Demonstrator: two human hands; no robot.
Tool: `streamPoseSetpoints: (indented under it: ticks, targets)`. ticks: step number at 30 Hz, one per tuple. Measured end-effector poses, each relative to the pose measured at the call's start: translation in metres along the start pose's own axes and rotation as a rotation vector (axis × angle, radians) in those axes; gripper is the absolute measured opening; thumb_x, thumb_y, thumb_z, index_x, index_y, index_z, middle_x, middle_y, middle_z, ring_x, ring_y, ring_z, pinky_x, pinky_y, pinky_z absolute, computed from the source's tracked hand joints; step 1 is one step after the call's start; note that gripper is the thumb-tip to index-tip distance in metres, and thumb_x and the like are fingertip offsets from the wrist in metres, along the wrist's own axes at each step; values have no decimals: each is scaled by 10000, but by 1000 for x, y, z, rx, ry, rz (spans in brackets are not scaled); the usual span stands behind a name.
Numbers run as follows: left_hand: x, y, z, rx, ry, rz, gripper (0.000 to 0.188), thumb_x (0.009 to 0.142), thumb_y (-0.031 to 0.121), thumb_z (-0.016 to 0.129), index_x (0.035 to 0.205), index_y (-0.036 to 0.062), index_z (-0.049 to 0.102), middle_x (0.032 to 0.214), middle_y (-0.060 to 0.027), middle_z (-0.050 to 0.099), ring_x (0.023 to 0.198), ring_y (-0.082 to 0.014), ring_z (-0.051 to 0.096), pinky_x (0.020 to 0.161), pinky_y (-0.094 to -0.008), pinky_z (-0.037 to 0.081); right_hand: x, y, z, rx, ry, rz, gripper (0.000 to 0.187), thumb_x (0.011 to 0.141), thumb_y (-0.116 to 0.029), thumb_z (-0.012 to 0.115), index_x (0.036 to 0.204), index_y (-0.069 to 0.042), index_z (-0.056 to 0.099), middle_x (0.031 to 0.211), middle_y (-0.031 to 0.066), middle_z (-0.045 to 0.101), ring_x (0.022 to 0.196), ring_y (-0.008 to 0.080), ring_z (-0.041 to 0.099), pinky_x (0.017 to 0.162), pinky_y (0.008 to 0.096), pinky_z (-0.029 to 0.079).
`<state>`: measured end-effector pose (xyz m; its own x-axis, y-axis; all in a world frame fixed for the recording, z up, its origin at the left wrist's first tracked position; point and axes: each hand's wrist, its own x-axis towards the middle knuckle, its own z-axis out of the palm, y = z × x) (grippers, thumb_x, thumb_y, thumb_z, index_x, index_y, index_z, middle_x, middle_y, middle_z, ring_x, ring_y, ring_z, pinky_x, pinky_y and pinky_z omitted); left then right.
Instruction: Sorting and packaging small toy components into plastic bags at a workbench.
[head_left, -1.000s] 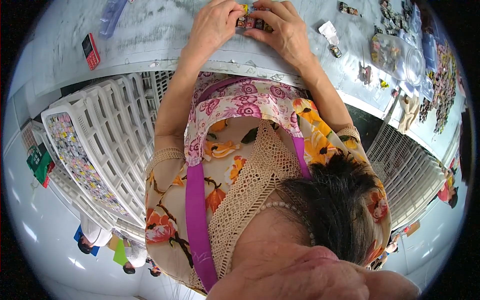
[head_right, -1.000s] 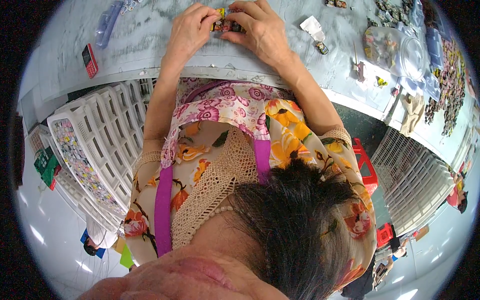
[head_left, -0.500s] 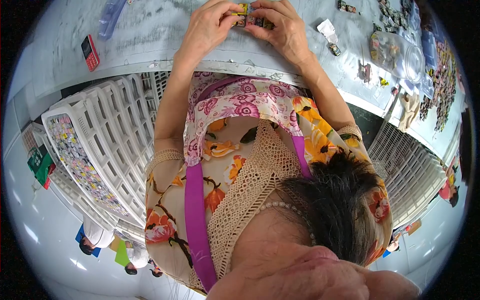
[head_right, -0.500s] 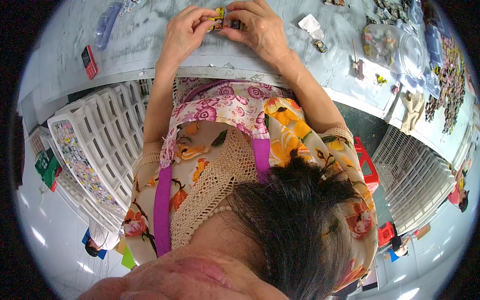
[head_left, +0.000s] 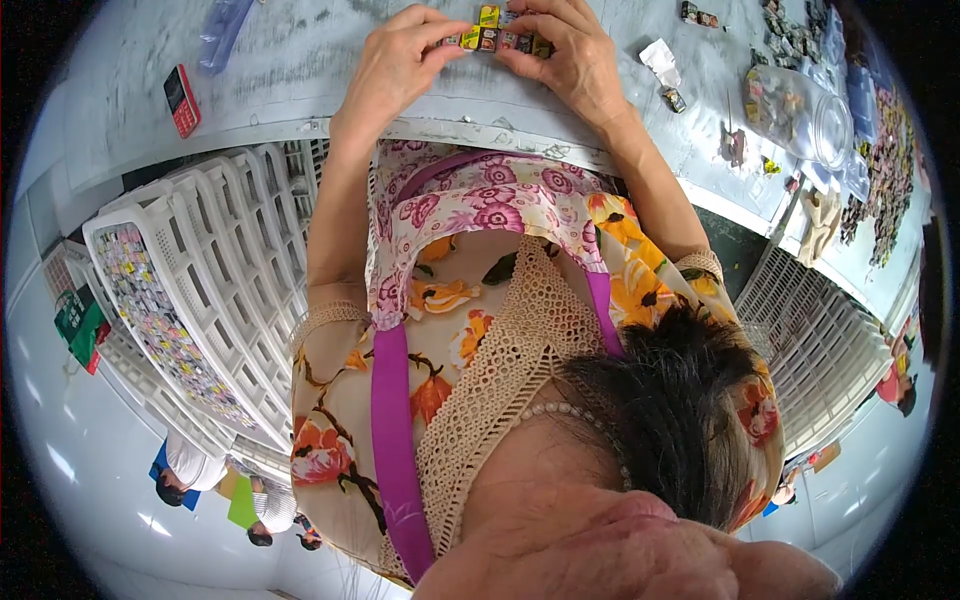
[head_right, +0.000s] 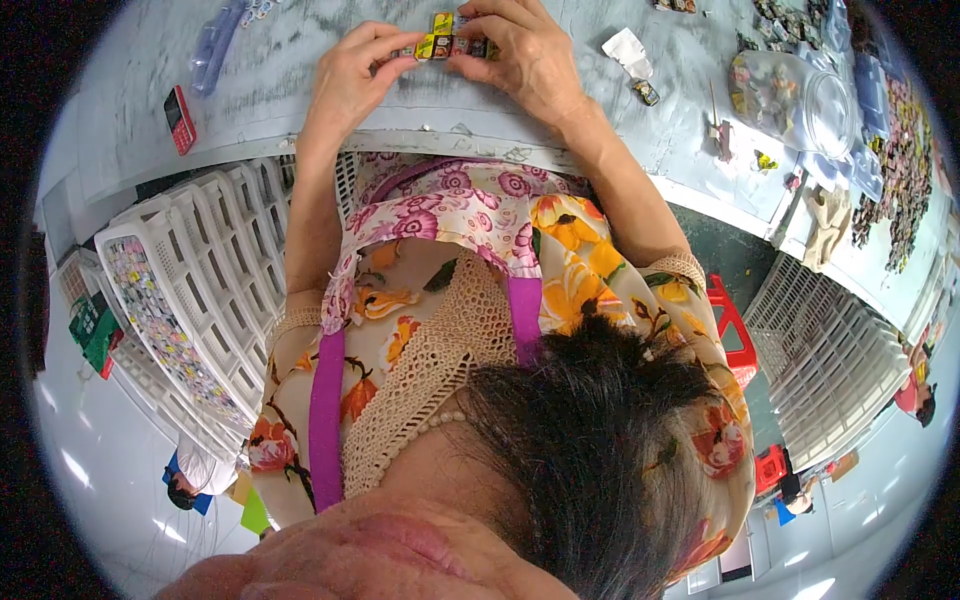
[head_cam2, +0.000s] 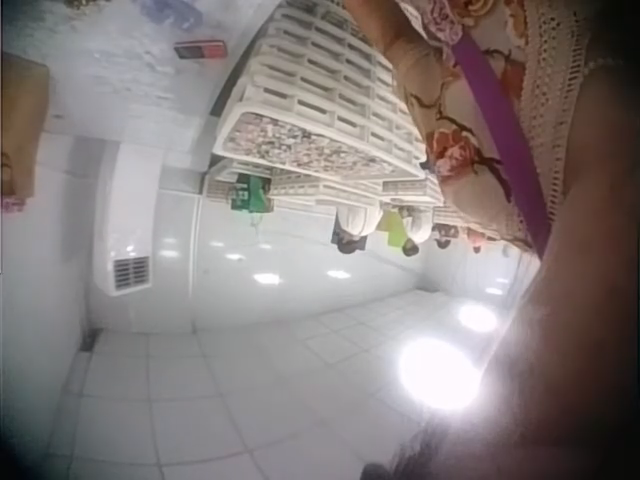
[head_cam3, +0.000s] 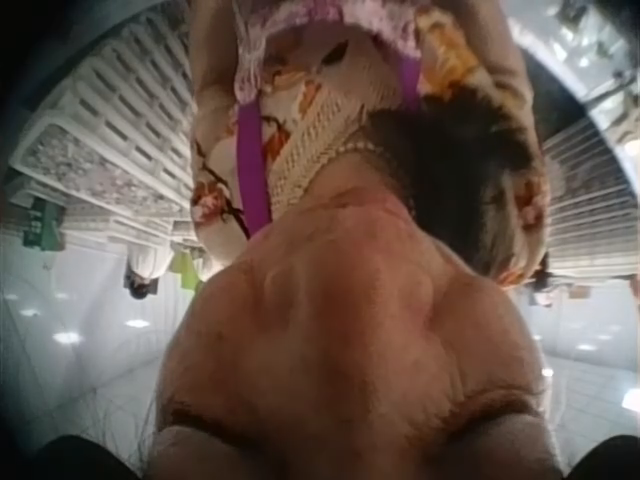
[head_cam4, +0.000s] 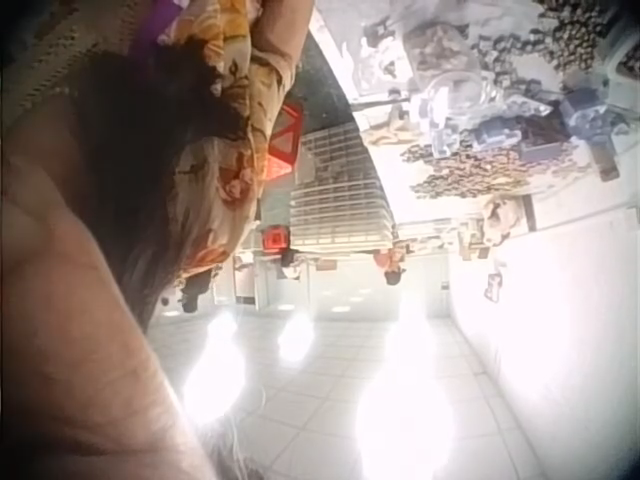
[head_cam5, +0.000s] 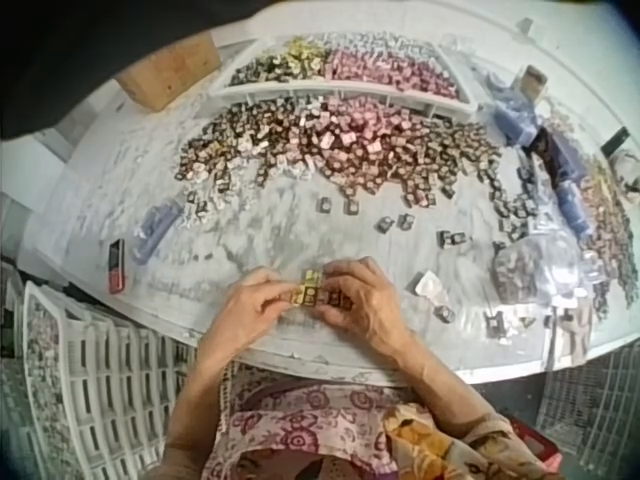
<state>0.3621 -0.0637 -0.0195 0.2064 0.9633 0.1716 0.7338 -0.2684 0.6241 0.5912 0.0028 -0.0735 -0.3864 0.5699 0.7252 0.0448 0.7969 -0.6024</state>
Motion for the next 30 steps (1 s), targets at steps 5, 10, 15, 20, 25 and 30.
streamPoseSetpoints:
  ticks: [5,10,15,20,25,30]
  targets:
    - [-1,-6,3,-50,16,-17,216,917,102,729,1131,95,758,993,-46,695,795,-191,667,686,-304,520,29,-41,-21,-39,-279,415,340,808,-232,829,1045,-8,729,1189,135,667,1039,330,611,879,408,524]
    - [-1,-7,5,7,34,21,202,911,82,729,1109,92,768,989,-46,698,778,-177,675,667,-296,530,29,-41,-20,-98,-304,336,302,835,-219,809,1036,-4,736,1186,145,662,1041,338,605,865,418,528]
    - [-2,-4,7,-76,51,-24,193,893,53,739,1078,91,780,976,-30,706,749,-139,677,651,-266,549,10,-10,3,-117,26,-122,252,788,-151,823,998,-30,753,1145,119,677,984,313,616,847,402,529]
    - [-7,-2,6,-32,98,11,179,875,59,757,1048,96,789,983,-15,720,745,-124,681,650,-264,561,3,-1,6,-102,59,-148,249,748,-121,834,970,-41,755,1113,103,686,939,297,616,811,390,530]
    - [-8,-1,12,39,115,68,155,867,47,748,1010,95,784,992,-25,722,768,-164,697,667,-288,565,25,-45,-15,-250,-250,171,264,736,-123,842,975,-53,756,1102,99,687,927,293,612,792,393,526]
    - [-8,5,10,69,147,127,164,861,29,732,1009,87,772,990,-40,718,794,-207,705,685,-301,567,31,-49,-19,-165,-281,207,220,787,-97,805,996,-49,755,1090,107,683,943,303,607,824,410,513]
